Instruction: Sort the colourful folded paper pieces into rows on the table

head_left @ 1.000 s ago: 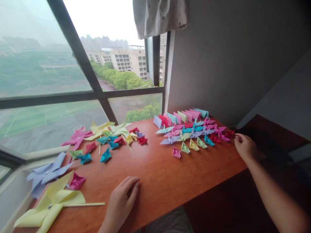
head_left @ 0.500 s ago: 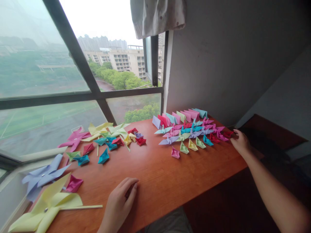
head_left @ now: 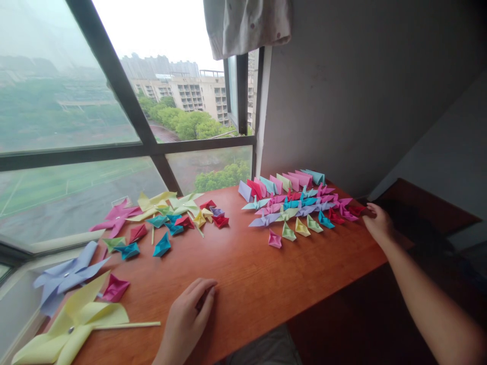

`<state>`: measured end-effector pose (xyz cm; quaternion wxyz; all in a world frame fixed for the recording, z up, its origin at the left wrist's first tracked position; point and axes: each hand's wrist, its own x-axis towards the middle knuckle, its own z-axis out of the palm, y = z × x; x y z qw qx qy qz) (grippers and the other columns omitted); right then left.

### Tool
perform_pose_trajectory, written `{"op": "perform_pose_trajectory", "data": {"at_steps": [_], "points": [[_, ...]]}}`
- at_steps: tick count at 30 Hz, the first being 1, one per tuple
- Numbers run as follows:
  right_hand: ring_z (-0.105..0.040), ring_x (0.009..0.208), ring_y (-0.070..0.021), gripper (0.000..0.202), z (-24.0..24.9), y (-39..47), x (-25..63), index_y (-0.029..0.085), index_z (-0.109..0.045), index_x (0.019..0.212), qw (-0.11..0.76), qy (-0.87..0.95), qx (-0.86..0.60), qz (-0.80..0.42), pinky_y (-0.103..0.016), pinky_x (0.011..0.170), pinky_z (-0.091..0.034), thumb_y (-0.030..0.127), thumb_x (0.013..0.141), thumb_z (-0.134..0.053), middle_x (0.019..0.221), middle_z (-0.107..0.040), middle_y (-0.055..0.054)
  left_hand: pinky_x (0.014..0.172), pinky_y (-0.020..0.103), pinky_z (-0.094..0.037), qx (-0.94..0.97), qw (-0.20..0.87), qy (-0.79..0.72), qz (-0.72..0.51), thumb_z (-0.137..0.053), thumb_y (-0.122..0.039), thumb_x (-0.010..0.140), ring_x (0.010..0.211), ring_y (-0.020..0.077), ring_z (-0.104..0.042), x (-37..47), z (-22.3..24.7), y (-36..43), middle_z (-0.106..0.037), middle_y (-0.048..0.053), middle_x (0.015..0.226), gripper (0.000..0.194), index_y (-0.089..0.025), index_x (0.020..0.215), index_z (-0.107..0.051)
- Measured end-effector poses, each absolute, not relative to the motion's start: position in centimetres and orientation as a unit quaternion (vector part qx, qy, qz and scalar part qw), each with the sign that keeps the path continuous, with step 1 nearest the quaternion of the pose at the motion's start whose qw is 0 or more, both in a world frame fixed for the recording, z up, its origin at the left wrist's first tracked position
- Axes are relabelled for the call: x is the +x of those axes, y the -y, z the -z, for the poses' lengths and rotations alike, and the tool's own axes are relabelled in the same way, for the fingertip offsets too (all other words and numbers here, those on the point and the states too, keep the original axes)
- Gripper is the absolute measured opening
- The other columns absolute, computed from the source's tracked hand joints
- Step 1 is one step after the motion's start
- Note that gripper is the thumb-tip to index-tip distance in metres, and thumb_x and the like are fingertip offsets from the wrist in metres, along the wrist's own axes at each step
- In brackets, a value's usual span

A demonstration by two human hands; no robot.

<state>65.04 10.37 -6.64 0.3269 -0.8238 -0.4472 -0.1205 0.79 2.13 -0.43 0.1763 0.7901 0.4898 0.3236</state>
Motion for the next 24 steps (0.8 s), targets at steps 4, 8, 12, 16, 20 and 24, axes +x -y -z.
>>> {"op": "perform_pose_trajectory", "data": {"at_steps": [4,8,12,16,20,24], "points": [[-0.059,0.094,-0.0219,0.036,5.7,-10.4,64.6,0.016,-0.067,0.106,0.325,0.478,-0.813,0.077,-0.028,0.081,-0.041,0.018,0.072,-0.054,0.108,-0.067,-0.014,0.073,0.024,-0.057,0.792,0.168,-0.488,-0.327,-0.051,-0.033,0.094,0.083,0.0181,-0.07,0.7,0.6,-2.1,-0.073,0.003,0.091,0.02,-0.024,0.095,-0.069],[-0.061,0.089,-0.0239,0.031,5.4,-10.2,64.3,0.015,-0.069,0.101,0.33,0.447,-0.829,0.066,-0.032,0.079,-0.042,0.018,0.074,-0.053,0.098,-0.069,-0.015,0.073,0.024,-0.056,0.792,0.169,-0.488,-0.325,-0.051,-0.032,0.094,0.083,0.018,-0.07,0.6,0.7,-2.1,-0.073,0.003,0.091,0.02,-0.024,0.095,-0.069],[-0.062,0.086,-0.0227,0.031,5.3,-9.9,64.1,0.015,-0.07,0.101,0.339,0.429,-0.835,0.064,-0.031,0.077,-0.043,0.016,0.074,-0.054,0.095,-0.071,-0.014,0.073,0.024,-0.056,0.791,0.178,-0.489,-0.323,-0.051,-0.032,0.094,0.084,0.0185,-0.07,0.6,0.8,-2.2,-0.073,0.004,0.092,0.02,-0.023,0.095,-0.069],[-0.062,0.086,-0.022,0.032,5.2,-9.5,63.8,0.015,-0.07,0.102,0.349,0.431,-0.829,0.071,-0.031,0.08,-0.043,0.017,0.075,-0.054,0.094,-0.071,-0.014,0.073,0.024,-0.056,0.789,0.181,-0.489,-0.325,-0.051,-0.032,0.094,0.084,0.0187,-0.07,0.6,0.8,-2.3,-0.073,0.003,0.091,0.019,-0.024,0.095,-0.069],[-0.062,0.085,-0.0227,0.031,5.1,-9.2,63.5,0.015,-0.071,0.101,0.357,0.438,-0.821,0.085,-0.032,0.081,-0.043,0.02,0.075,-0.054,0.094,-0.07,-0.016,0.074,0.025,-0.056,0.79,0.183,-0.488,-0.323,-0.051,-0.032,0.094,0.084,0.0187,-0.07,0.7,0.8,-2.2,-0.073,0.004,0.092,0.019,-0.024,0.096,-0.068],[-0.061,0.082,-0.0232,0.032,5.3,-9.2,63.5,0.015,-0.071,0.099,0.362,0.444,-0.814,0.098,-0.034,0.079,-0.044,0.024,0.074,-0.054,0.092,-0.07,-0.014,0.073,0.025,-0.056,0.791,0.18,-0.489,-0.322,-0.05,-0.032,0.094,0.084,0.0191,-0.07,0.7,0.7,-2.1,-0.073,0.005,0.092,0.02,-0.024,0.096,-0.068]]}}
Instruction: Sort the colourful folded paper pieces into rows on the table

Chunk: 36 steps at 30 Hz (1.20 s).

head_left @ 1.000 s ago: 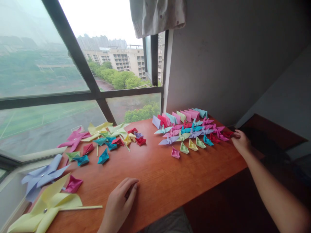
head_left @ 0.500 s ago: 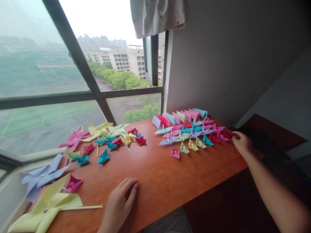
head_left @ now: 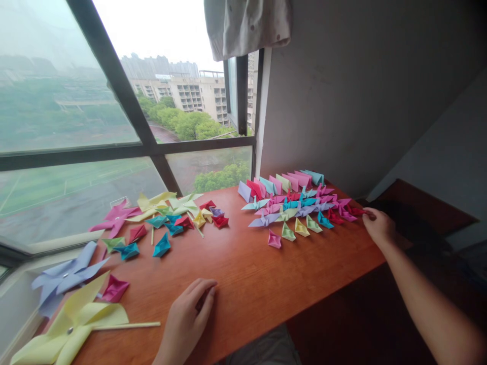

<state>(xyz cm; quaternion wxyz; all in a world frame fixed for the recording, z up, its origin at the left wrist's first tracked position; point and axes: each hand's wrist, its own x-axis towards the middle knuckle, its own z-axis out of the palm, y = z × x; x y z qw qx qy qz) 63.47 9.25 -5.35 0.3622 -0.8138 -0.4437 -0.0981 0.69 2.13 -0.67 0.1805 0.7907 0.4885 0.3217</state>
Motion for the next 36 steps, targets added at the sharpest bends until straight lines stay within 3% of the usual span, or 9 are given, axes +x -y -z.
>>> {"op": "perform_pose_trajectory", "data": {"at_steps": [10,18,32,36], "points": [[-0.062,0.076,-0.0252,0.032,6.1,-9.1,63.9,0.017,-0.071,0.089,0.365,0.462,-0.8,0.111,-0.036,0.07,-0.044,0.039,0.077,-0.05,0.085,-0.069,-0.015,0.072,0.025,-0.057,0.792,0.171,-0.489,-0.323,-0.051,-0.033,0.094,0.083,0.0191,-0.07,0.7,0.6,-2.1,-0.073,0.004,0.091,0.021,-0.024,0.094,-0.069],[-0.063,0.077,-0.026,0.035,6.2,-9.2,64.1,0.018,-0.07,0.09,0.358,0.474,-0.796,0.117,-0.036,0.069,-0.044,0.043,0.078,-0.048,0.085,-0.07,-0.015,0.072,0.025,-0.057,0.79,0.17,-0.49,-0.326,-0.051,-0.034,0.094,0.082,0.0194,-0.071,0.7,0.6,-2.3,-0.073,0.005,0.091,0.021,-0.024,0.094,-0.07],[-0.063,0.077,-0.0233,0.031,5.6,-9.0,63.1,0.017,-0.069,0.091,0.364,0.479,-0.788,0.136,-0.035,0.074,-0.047,0.039,0.08,-0.05,0.086,-0.07,-0.012,0.073,0.026,-0.057,0.787,0.178,-0.494,-0.324,-0.05,-0.036,0.094,0.084,0.0197,-0.07,0.7,0.6,-2.2,-0.073,0.006,0.092,0.024,-0.023,0.094,-0.069],[-0.063,0.085,-0.0273,0.034,4.7,-8.7,62.3,0.013,-0.069,0.097,0.393,0.442,-0.787,0.174,-0.04,0.08,-0.047,0.035,0.083,-0.047,0.088,-0.069,-0.018,0.073,0.027,-0.056,0.786,0.192,-0.497,-0.314,-0.049,-0.034,0.095,0.084,0.0198,-0.069,0.7,0.6,-2.1,-0.072,0.006,0.091,0.022,-0.023,0.095,-0.068]]}}
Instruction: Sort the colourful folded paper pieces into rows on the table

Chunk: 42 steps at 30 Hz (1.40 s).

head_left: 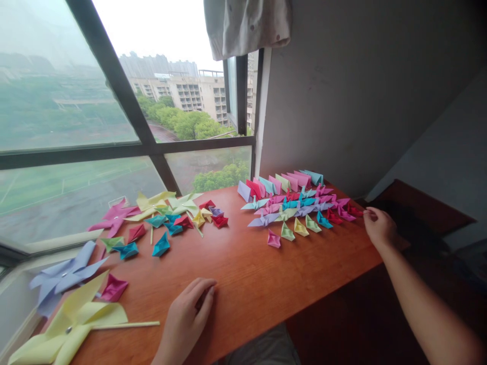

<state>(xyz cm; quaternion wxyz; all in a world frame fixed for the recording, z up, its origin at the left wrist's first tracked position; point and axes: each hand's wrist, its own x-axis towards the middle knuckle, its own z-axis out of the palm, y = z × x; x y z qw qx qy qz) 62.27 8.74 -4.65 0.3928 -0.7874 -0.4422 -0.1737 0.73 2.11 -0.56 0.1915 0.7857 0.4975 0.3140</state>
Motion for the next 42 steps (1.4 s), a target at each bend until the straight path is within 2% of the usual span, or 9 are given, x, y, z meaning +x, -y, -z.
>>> {"op": "perform_pose_trajectory", "data": {"at_steps": [3,7,13,17,21,27,30,35,42], "points": [[-0.062,0.094,-0.031,0.037,3.3,-8.5,60.3,0.01,-0.067,0.106,0.429,0.419,-0.775,0.201,-0.042,0.081,-0.047,0.032,0.086,-0.045,0.098,-0.066,-0.024,0.073,0.027,-0.055,0.784,0.201,-0.499,-0.309,-0.049,-0.032,0.095,0.083,0.0197,-0.069,0.8,0.5,-2.0,-0.072,0.006,0.091,0.02,-0.023,0.095,-0.067],[-0.064,0.089,-0.0257,0.036,0.5,-8.0,53.6,0.013,-0.066,0.112,0.499,0.445,-0.722,0.178,-0.037,0.075,-0.052,0.034,0.088,-0.047,0.105,-0.067,-0.018,0.075,0.028,-0.054,0.781,0.215,-0.504,-0.301,-0.048,-0.029,0.095,0.085,0.0195,-0.068,0.9,0.3,-1.7,-0.071,0.006,0.092,0.02,-0.023,0.097,-0.066],[-0.065,0.092,-0.021,0.022,-2.5,-6.8,37.3,0.021,-0.067,0.1,0.509,0.614,-0.604,-0.002,-0.032,0.076,-0.054,0.035,0.09,-0.052,0.103,-0.07,-0.009,0.075,0.028,-0.051,0.775,0.229,-0.512,-0.292,-0.046,-0.027,0.096,0.085,0.0192,-0.067,1.1,0.0,-1.4,-0.07,0.005,0.092,0.02,-0.023,0.097,-0.066],[-0.064,0.083,-0.0175,0.021,-1.3,-7.4,28.2,0.023,-0.066,0.104,0.465,0.694,-0.521,-0.174,-0.028,0.067,-0.055,0.028,0.09,-0.051,0.105,-0.068,-0.006,0.074,0.028,-0.051,0.773,0.228,-0.514,-0.295,-0.045,-0.025,0.096,0.082,0.0193,-0.066,1.1,-0.1,-1.2,-0.069,0.006,0.09,0.021,-0.022,0.096,-0.066],[-0.063,0.076,-0.0165,0.028,0.9,-10.2,22.6,0.022,-0.064,0.11,0.433,0.714,-0.501,-0.226,-0.028,0.063,-0.054,0.022,0.085,-0.052,0.108,-0.065,-0.007,0.074,0.028,-0.051,0.771,0.231,-0.513,-0.299,-0.046,-0.024,0.095,0.081,0.0195,-0.066,1.1,-0.1,-1.1,-0.069,0.006,0.089,0.021,-0.022,0.095,-0.066],[-0.057,0.064,-0.0136,0.04,2.5,-15.1,19.0,0.021,-0.061,0.118,0.429,0.671,-0.577,-0.183,-0.037,0.077,-0.053,0.018,0.079,-0.054,0.115,-0.061,-0.009,0.071,0.027,-0.051,0.769,0.232,-0.511,-0.307,-0.047,-0.022,0.093,0.078,0.0193,-0.064,1.1,-0.2,-0.9,-0.068,0.006,0.087,0.02,-0.022,0.095,-0.067],[-0.055,0.064,-0.0142,0.036,2.9,-16.1,18.4,0.023,-0.063,0.114,0.423,0.67,-0.584,-0.176,-0.036,0.077,-0.052,0.018,0.079,-0.054,0.108,-0.063,-0.007,0.07,0.027,-0.05,0.768,0.232,-0.512,-0.307,-0.047,-0.021,0.093,0.076,0.0187,-0.064,1.1,-0.2,-0.8,-0.067,0.005,0.085,0.019,-0.023,0.094,-0.066],[-0.06,0.08,-0.0189,0.025,3.4,-16.1,18.6,0.022,-0.068,0.102,0.421,0.676,-0.58,-0.17,-0.033,0.079,-0.05,0.019,0.083,-0.052,0.098,-0.066,-0.006,0.069,0.027,-0.049,0.769,0.235,-0.513,-0.302,-0.047,-0.022,0.094,0.076,0.0185,-0.063,1.1,-0.2,-0.8,-0.066,0.005,0.084,0.019,-0.022,0.094,-0.066],[-0.061,0.074,-0.0182,0.019,3.3,-15.4,18.8,0.021,-0.069,0.09,0.436,0.681,-0.559,-0.182,-0.032,0.073,-0.05,0.022,0.084,-0.051,0.09,-0.068,-0.005,0.068,0.028,-0.05,0.772,0.23,-0.509,-0.303,-0.045,-0.025,0.094,0.075,0.0189,-0.063,1.1,-0.2,-0.9,-0.067,0.006,0.083,0.021,-0.022,0.093,-0.066]]}}
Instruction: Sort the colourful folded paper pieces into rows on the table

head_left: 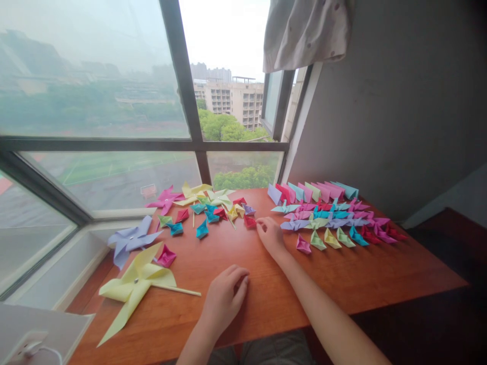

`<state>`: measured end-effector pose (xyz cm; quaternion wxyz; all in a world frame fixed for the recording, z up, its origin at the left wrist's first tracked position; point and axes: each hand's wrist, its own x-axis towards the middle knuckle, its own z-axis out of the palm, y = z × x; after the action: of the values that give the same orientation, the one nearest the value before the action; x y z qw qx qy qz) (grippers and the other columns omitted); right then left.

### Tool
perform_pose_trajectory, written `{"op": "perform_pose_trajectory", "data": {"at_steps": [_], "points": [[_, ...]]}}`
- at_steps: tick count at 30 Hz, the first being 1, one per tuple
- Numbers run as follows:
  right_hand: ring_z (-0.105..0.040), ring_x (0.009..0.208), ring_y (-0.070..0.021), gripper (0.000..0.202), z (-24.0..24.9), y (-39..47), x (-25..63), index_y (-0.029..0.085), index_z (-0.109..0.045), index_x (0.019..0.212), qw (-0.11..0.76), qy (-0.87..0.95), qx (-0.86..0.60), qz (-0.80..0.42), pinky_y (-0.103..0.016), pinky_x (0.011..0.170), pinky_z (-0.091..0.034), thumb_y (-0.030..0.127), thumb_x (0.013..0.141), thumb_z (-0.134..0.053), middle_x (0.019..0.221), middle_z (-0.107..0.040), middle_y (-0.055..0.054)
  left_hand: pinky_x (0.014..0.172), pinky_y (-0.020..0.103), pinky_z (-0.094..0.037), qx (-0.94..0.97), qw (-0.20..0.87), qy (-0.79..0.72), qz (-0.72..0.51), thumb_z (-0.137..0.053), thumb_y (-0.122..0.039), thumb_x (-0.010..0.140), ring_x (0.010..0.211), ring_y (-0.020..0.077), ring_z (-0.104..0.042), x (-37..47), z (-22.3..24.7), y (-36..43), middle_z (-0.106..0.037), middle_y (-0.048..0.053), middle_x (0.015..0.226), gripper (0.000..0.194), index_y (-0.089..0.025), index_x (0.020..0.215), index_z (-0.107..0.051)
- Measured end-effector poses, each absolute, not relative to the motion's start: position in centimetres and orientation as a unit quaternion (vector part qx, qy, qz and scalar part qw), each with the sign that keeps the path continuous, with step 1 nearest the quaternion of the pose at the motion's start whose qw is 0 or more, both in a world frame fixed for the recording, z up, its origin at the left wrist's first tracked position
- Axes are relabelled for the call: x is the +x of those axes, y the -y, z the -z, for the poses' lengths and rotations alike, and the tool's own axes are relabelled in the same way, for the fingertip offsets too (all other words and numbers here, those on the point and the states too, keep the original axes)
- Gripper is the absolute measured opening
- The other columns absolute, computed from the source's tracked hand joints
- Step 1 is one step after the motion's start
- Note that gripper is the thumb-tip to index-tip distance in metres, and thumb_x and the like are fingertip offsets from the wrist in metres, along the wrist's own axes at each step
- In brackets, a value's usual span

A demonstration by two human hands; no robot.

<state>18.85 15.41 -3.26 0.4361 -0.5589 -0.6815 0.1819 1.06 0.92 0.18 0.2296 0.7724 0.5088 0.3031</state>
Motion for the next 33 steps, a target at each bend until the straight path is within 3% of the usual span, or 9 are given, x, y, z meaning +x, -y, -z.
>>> {"op": "perform_pose_trajectory", "data": {"at_steps": [9,16,22,26,33], "points": [[-0.062,0.071,-0.0169,0.014,2.0,-7.6,20.4,0.02,-0.066,0.084,0.468,0.667,-0.533,-0.229,-0.026,0.062,-0.05,0.026,0.088,-0.054,0.083,-0.067,-0.004,0.074,0.029,-0.053,0.753,0.228,-0.517,-0.337,-0.049,-0.025,0.092,0.08,0.0193,-0.067,0.9,0.4,-1.0,-0.07,0.006,0.093,0.022,-0.022,0.107,-0.065],[-0.059,0.067,-0.0155,0.012,1.8,-0.5,22.1,0.023,-0.063,0.084,0.423,0.708,-0.506,-0.251,-0.025,0.059,-0.046,0.021,0.09,-0.053,0.079,-0.063,-0.001,0.071,0.029,-0.055,0.743,0.228,-0.528,-0.343,-0.048,-0.025,0.093,0.073,0.0165,-0.065,1.0,0.6,-1.0,-0.067,0.008,0.11,0.033,-0.021,0.125,-0.056],[-0.06,0.07,-0.0162,0.013,2.3,1.0,22.3,0.024,-0.062,0.087,0.418,0.728,-0.5,-0.214,-0.025,0.063,-0.046,0.016,0.089,-0.051,0.08,-0.062,-0.002,0.081,0.031,-0.054,0.777,0.215,-0.505,-0.309,-0.048,-0.019,0.091,0.097,0.021,-0.067,1.0,0.2,-0.9,-0.064,0.008,0.121,0.039,-0.025,0.128,-0.055],[-0.059,0.071,-0.0154,0.014,2.3,1.1,22.1,0.023,-0.062,0.089,0.402,0.75,-0.489,-0.192,-0.025,0.066,-0.046,0.013,0.088,-0.052,0.081,-0.062,-0.002,0.086,0.033,-0.053,0.776,0.214,-0.504,-0.313,-0.046,-0.017,0.09,0.102,0.0221,-0.065,1.0,0.1,-0.9,-0.065,0.009,0.121,0.045,-0.025,0.134,-0.05],[-0.058,0.076,-0.0155,0.014,2.4,1.3,22.0,0.022,-0.062,0.091,0.377,0.773,-0.487,-0.156,-0.025,0.07,-0.044,0.012,0.088,-0.053,0.083,-0.062,-0.002,0.086,0.03,-0.049,0.797,0.227,-0.487,-0.274,-0.048,-0.01,0.085,0.099,0.0202,-0.064,1.1,0.0,-0.8,-0.066,0.005,0.112,0.036,-0.026,0.114,-0.062]]}}
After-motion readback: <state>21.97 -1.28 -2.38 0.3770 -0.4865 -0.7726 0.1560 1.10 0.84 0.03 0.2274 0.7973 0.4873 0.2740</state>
